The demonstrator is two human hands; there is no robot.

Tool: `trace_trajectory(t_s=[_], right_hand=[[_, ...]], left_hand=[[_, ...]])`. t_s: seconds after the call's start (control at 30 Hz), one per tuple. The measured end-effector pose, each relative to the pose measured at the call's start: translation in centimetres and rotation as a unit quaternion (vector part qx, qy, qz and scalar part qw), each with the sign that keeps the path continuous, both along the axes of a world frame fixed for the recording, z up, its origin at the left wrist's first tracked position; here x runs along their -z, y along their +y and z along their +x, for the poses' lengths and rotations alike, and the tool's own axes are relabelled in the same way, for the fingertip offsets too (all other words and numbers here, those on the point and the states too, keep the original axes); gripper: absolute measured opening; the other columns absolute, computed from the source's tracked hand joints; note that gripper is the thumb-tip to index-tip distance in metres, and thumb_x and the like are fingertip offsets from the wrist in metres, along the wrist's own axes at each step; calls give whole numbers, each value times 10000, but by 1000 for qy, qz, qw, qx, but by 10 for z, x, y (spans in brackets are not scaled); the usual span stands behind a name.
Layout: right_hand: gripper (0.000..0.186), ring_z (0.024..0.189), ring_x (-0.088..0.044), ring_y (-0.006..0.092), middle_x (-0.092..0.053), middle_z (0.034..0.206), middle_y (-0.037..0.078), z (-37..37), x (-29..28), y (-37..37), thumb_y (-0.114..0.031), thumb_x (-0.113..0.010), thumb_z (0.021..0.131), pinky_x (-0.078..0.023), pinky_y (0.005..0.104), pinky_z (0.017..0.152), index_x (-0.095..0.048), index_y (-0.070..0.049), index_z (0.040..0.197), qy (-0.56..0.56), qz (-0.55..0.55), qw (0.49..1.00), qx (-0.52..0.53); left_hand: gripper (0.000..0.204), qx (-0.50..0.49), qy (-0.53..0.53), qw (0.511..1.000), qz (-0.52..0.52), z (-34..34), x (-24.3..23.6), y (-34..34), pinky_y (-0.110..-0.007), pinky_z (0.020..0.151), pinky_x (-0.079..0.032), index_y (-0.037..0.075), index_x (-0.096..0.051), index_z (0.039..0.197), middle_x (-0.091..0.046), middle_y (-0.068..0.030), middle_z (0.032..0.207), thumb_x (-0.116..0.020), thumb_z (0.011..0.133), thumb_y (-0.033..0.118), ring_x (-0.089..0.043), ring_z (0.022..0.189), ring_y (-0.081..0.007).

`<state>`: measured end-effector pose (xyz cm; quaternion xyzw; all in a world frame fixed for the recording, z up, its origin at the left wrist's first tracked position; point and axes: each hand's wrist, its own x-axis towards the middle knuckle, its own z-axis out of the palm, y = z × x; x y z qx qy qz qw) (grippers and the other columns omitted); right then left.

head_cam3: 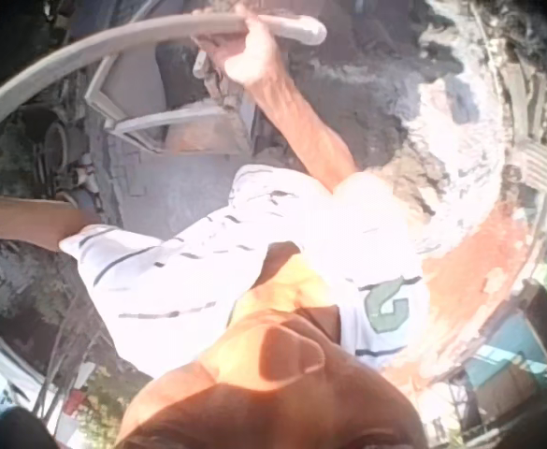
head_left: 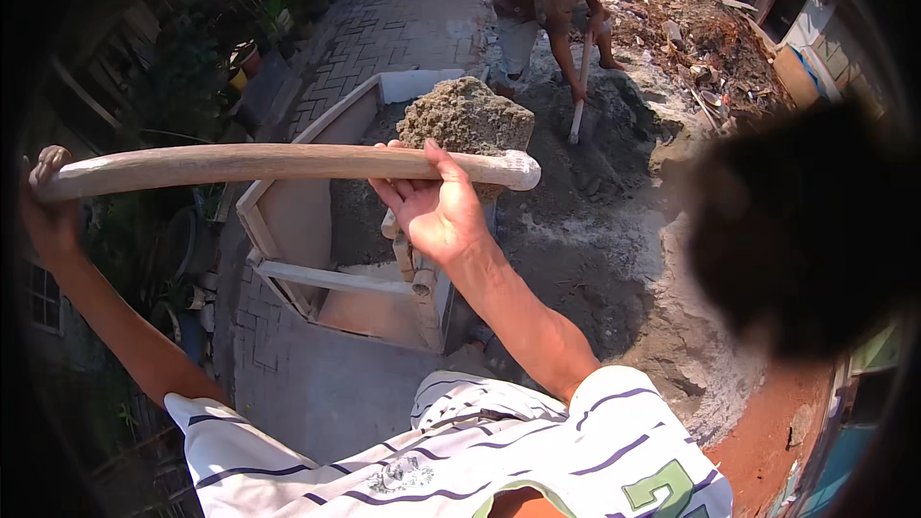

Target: The person shovels a mixture of sand and cement into a wooden cart using a long-handled hoe while working alongside another person in an outdoor workspace.

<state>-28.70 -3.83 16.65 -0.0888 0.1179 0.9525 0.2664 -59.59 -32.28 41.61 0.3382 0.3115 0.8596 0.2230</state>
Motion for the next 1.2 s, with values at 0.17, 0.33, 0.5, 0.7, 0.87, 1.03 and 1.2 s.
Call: trace_trajectory(t_s=[0.17, 0.33, 0.5, 0.7, 0.87, 1.03, 1.2], right_hand=[[234, 1069, -532, 292, -550, 1067, 137, -85, 14, -1, -113, -636, 858, -394, 526, 1015, -476, -49, 1016, -81, 97, 988, -85], [150, 1122, -536, 283, -600, 1057, 122, -16, 39, -8, -152, -603, 888, -412, 461, 989, -525, -57, 972, -93, 183, 977, -52], [103, 1095, -554, 241, -621, 1003, 69, 113, 101, -11, -161, -626, 846, -416, 436, 963, -567, -103, 906, -172, 42, 984, 32], [88, 866, -621, 240, -615, 885, 65, 226, 299, -49, -132, -605, 832, -508, 402, 833, -547, -72, 858, -225, -271, 900, 255], [31, 708, -619, 277, -601, 740, 115, 273, 500, -124, -65, -551, 835, -564, 435, 691, -523, -59, 823, -134, -481, 746, 441], [123, 829, -626, 281, -589, 911, 141, 285, 647, -201, -112, -473, 894, -580, 432, 693, -491, -2, 947, -90, -553, 635, 532], [281, 874, -634, 291, -573, 1007, 187, 305, 632, -222, -107, -323, 936, -582, 409, 757, -405, 77, 1133, -96, -599, 631, 484]], left_hand=[[263, -129, -144, 977, 93, -115, 176, -107, -335, 683, -415, 54, -375, 687, -400, -60, 619, -525, 886, 138, -448, 625, -186], [232, -85, -184, 968, 148, 5, 252, -82, -316, 649, -420, 68, -383, 708, -399, -22, 584, -550, 855, 136, -455, 588, -148], [137, 68, -196, 971, 117, 94, 230, 25, -311, 575, -398, 55, -391, 853, -383, -5, 565, -514, 865, 113, -413, 494, -129], [90, 233, -79, 950, -194, 269, 261, 228, -317, 581, -397, 63, -424, 865, -389, -29, 601, -475, 869, 137, -420, 508, -144], [54, 423, 24, 812, -402, 457, 448, 300, -342, 602, -442, 72, -428, 836, -452, -51, 620, -462, 816, 35, -460, 521, -163], [121, 569, 143, 669, -457, 597, 593, 260, -286, 555, -464, 52, -431, 782, -501, -46, 605, -479, 750, -55, -533, 552, -135], [138, 607, 178, 558, -537, 627, 695, 235, -301, 553, -459, 46, -435, 771, -501, -61, 596, -461, 708, -75, -533, 540, -151]])
